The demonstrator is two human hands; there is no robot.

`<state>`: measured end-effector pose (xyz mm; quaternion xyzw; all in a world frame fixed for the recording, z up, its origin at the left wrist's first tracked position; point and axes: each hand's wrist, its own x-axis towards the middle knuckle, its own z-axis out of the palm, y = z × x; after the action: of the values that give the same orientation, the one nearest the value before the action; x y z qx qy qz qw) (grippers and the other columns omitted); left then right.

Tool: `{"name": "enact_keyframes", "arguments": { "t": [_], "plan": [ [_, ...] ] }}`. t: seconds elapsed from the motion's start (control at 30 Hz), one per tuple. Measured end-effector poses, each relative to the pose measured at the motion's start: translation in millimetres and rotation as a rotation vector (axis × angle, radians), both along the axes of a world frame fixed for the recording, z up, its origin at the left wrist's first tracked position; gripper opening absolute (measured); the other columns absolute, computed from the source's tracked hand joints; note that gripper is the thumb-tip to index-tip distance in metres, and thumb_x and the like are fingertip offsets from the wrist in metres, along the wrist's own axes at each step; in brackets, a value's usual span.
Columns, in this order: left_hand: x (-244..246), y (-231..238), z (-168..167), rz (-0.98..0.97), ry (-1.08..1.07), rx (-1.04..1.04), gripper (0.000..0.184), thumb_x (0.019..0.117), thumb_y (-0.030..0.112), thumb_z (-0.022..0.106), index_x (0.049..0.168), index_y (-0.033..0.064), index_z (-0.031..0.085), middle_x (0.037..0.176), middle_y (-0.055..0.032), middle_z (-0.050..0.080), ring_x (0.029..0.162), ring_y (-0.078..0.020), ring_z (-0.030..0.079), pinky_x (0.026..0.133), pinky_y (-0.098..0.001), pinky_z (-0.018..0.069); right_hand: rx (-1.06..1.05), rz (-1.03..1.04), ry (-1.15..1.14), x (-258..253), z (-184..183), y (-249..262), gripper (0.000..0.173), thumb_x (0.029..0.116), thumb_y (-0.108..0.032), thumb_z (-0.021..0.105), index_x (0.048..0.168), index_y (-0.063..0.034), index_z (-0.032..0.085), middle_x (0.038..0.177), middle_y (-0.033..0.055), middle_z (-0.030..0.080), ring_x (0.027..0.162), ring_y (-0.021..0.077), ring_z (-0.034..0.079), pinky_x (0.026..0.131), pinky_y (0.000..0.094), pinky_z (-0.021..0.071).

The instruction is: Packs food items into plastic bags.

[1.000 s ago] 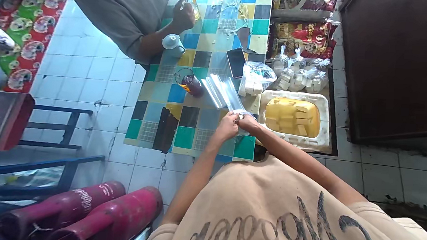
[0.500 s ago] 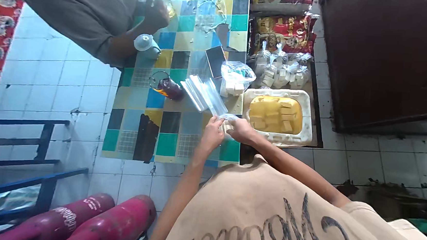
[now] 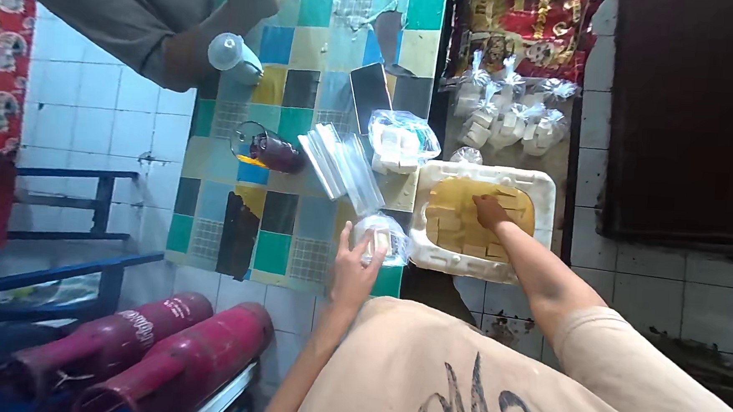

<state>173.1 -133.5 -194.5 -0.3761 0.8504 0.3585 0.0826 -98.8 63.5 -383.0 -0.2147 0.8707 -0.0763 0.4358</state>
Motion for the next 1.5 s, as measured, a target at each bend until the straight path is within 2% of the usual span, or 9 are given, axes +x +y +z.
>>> {"name": "enact_keyframes", "arguments": {
  "t": [0.1, 0.2, 0.5, 0.6, 0.73, 1.07, 1.23, 1.33, 1.5],
  "plan": [
    [1.3, 5.7, -4.1, 0.019, 0.015, -0.026, 0.040, 0.0999, 0.019, 0.065, 0.137, 0.0061, 0.064, 0.163, -0.0233, 0.028, 0.078, -0.0193, 0.065, 0.070, -0.0336, 0.0543, -0.001, 0.029, 0.046, -0.4, -13.1, 0.5, 0.047, 0.0930, 0.007, 0.062, 0.140, 0.0075, 0.055, 0.143, 0.0385, 0.048, 0.135, 0.0602, 0.043, 0.104, 0.0743, 0.0384],
    [4.2, 6.3, -8.6, 0.032, 0.070, -0.039, 0.039, 0.0979, 0.014, 0.065, 0.136, 0.0055, 0.065, 0.161, -0.0235, 0.032, 0.080, -0.0198, 0.066, 0.069, -0.0333, 0.0546, 0.028, 0.094, 0.000, -10.0, -20.0, 0.5, 0.042, 0.0919, -0.001, 0.070, 0.131, 0.0103, 0.060, 0.139, 0.0377, 0.052, 0.131, 0.0575, 0.048, 0.104, 0.0718, 0.0401],
    [0.1, 6.2, -7.2, 0.061, 0.052, -0.026, 0.038, 0.0982, 0.012, 0.065, 0.135, 0.0042, 0.065, 0.161, -0.0225, 0.032, 0.081, -0.0185, 0.066, 0.070, -0.0336, 0.0553, 0.076, 0.164, -0.270, -38.3, -32.1, 1.1, 0.036, 0.1048, -0.019, 0.056, 0.127, 0.0083, 0.063, 0.127, 0.0335, 0.063, 0.125, 0.0493, 0.058, 0.105, 0.0683, 0.0412],
    [-0.8, 6.6, -7.0, 0.065, 0.043, -0.026, 0.037, 0.0982, 0.012, 0.065, 0.135, 0.0051, 0.065, 0.161, -0.0218, 0.033, 0.081, -0.0186, 0.066, 0.070, -0.0338, 0.0551, 0.091, 0.144, -0.287, -33.2, -35.4, 2.9, 0.044, 0.0977, -0.025, 0.070, 0.126, 0.0081, 0.063, 0.124, 0.0320, 0.064, 0.121, 0.0469, 0.060, 0.103, 0.0664, 0.0436],
    [-2.4, 6.9, -9.5, 0.058, 0.046, -0.031, 0.039, 0.0985, 0.013, 0.063, 0.137, 0.0081, 0.064, 0.162, -0.0215, 0.031, 0.087, -0.0228, 0.067, 0.073, -0.0374, 0.0556, 0.093, 0.125, -0.188, -21.0, -28.5, 6.0, 0.058, 0.0840, -0.023, 0.086, 0.127, 0.0065, 0.062, 0.123, 0.0312, 0.064, 0.120, 0.0479, 0.061, 0.100, 0.0679, 0.0469],
    [-3.0, 10.1, -10.9, 0.068, 0.128, -0.054, 0.035, 0.0968, 0.005, 0.062, 0.131, 0.0089, 0.069, 0.157, -0.0236, 0.038, 0.078, -0.0176, 0.064, 0.067, -0.0311, 0.0531, 0.135, 0.027, -0.111, 8.3, -1.5, -1.5, 0.055, 0.0892, -0.010, 0.076, 0.138, 0.0040, 0.053, 0.125, 0.0323, 0.063, 0.120, 0.0505, 0.061, 0.097, 0.0675, 0.0486],
    [0.0, 9.8, -16.6, 0.115, 0.230, -0.108, 0.034, 0.0948, -0.001, 0.058, 0.122, 0.0114, 0.075, 0.151, -0.0239, 0.045, 0.076, -0.0128, 0.062, 0.065, -0.0260, 0.0521, 0.060, 0.051, -0.134, 9.0, -20.1, 4.6, 0.052, 0.0916, -0.005, 0.072, 0.139, 0.0047, 0.054, 0.127, 0.0335, 0.062, 0.122, 0.0518, 0.059, 0.100, 0.0690, 0.0462],
    [-1.3, 4.5, -9.8, 0.155, 0.204, -0.122, 0.035, 0.0950, -0.004, 0.055, 0.122, 0.0085, 0.074, 0.151, -0.0202, 0.049, 0.093, -0.0201, 0.067, 0.075, -0.0331, 0.0549, -0.040, -0.143, -0.191, -0.7, -22.2, 12.9, 0.045, 0.0899, -0.013, 0.077, 0.129, 0.0051, 0.063, 0.124, 0.0321, 0.064, 0.120, 0.0493, 0.061, 0.101, 0.0704, 0.0449],
    [-3.9, -6.0, 3.9, 0.063, 0.057, -0.026, 0.043, 0.0969, -0.007, 0.046, 0.132, 0.0047, 0.067, 0.157, -0.0222, 0.042, 0.124, -0.0387, 0.060, 0.098, -0.0511, 0.0500, -0.327, -0.855, -0.629, 9.6, 65.8, 11.3, 0.052, 0.0971, -0.002, 0.065, 0.145, -0.0044, 0.046, 0.127, 0.0186, 0.061, 0.105, 0.0258, 0.065, 0.090, 0.0422, 0.0563]
  ]
}}
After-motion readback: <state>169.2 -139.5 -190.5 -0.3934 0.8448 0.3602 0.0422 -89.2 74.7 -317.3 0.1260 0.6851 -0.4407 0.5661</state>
